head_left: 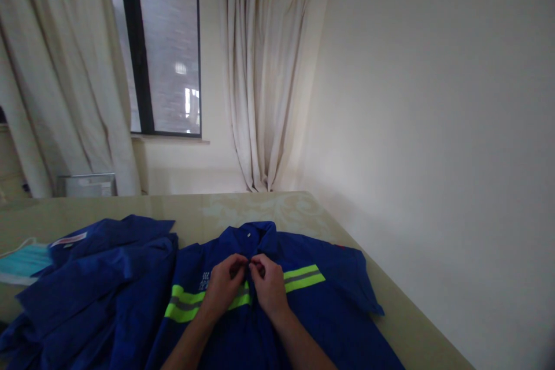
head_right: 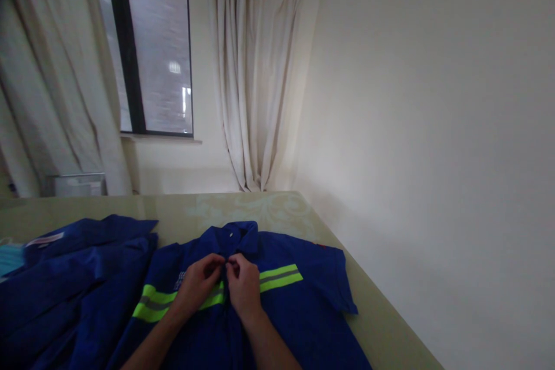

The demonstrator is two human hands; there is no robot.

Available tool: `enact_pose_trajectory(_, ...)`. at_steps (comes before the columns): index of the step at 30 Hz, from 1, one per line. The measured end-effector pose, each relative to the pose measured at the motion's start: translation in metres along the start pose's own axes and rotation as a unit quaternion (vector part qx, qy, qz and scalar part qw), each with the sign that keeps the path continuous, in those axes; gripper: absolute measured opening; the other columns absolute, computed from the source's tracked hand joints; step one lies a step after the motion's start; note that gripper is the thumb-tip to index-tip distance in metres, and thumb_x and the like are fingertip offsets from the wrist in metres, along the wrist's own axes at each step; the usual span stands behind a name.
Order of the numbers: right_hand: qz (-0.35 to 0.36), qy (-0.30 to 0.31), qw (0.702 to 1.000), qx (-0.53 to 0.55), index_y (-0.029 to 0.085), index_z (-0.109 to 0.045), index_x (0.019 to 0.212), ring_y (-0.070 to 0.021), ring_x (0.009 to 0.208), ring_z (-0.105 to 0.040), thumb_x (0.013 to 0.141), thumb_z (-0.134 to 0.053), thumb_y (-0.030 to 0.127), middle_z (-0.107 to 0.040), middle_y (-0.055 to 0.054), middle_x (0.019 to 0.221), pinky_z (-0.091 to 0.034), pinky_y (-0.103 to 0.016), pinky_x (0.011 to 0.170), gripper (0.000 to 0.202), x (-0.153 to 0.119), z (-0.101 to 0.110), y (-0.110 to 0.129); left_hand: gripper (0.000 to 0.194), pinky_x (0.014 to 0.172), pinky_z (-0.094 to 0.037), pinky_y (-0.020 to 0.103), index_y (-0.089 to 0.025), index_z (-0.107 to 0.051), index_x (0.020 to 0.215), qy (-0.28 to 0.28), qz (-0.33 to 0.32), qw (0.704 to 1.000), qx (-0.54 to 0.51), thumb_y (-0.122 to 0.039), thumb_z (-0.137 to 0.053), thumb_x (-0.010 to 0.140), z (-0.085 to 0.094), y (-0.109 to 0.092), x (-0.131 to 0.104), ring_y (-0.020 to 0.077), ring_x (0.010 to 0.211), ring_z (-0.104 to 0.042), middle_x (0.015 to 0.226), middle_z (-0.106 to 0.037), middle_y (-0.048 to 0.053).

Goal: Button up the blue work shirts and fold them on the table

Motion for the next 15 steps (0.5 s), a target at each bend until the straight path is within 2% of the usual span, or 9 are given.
enact_pose_trajectory(3, -0.002, 0.014, 1.0, -0.017, 0.023, -0.075, 0.097, -0.0181, 0.072, -0.069, 0.089, -0.059, 0.019, -0.074, -0.001, 0.079, -0.046, -0.024, 0.067, 0.019, 0.001, -0.002, 0.0, 0.026, 0.072, -0.052, 0.03, -0.021, -0.07, 0.089, 0.0, 0.014, 1.0, 0.008, -0.042, -0.055, 0.088, 0.0, -0.001, 0.0, 0.0218, 0.078, -0.071, 0.084, -0.076, 0.004)
enact_pose_trajectory(6, 0.021, 0.009, 0.998, -0.057, 0.024, -0.074, 0.093, -0.0176, 0.076, -0.068, 0.088, -0.057, 0.015, -0.072, -0.001, 0.083, -0.045, -0.024, 0.069, 0.02, 0.0, -0.002, 0.003, 0.026, 0.073, -0.053, 0.029, -0.021, -0.065, 0.088, -0.01, 0.02, 0.999, -0.035, -0.047, -0.06, 0.086, 0.0, 0.002, 0.001, 0.0213, 0.08, -0.071, 0.085, -0.074, 0.003)
enact_pose_trajectory(9, 0.027, -0.004, 0.996, -0.087, 0.024, -0.072, 0.089, -0.0177, 0.081, -0.066, 0.087, -0.058, 0.013, -0.069, -0.002, 0.091, -0.046, -0.024, 0.073, 0.018, -0.001, -0.002, 0.004, 0.023, 0.073, -0.053, 0.029, -0.021, -0.061, 0.087, -0.012, 0.015, 0.998, -0.064, -0.044, -0.061, 0.084, -0.002, 0.008, 0.001, 0.0204, 0.08, -0.071, 0.084, -0.072, 0.002)
enact_pose_trajectory(15, 0.022, -0.017, 0.993, -0.116, 0.023, -0.069, 0.088, -0.0181, 0.083, -0.066, 0.089, -0.055, 0.011, -0.066, -0.002, 0.093, -0.045, -0.026, 0.076, 0.019, 0.0, -0.001, 0.001, 0.019, 0.071, -0.051, 0.029, -0.022, -0.062, 0.085, -0.022, 0.017, 1.0, 0.001, -0.041, -0.057, 0.087, -0.004, 0.005, 0.0, 0.0197, 0.075, -0.07, 0.08, -0.072, 0.001)
Point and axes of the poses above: each hand's wrist, its own x-axis towards the middle knuckle, its own z-axis out of the back of the hand, y = z × x, the point moved 5 cm from there along x, towards the middle knuckle
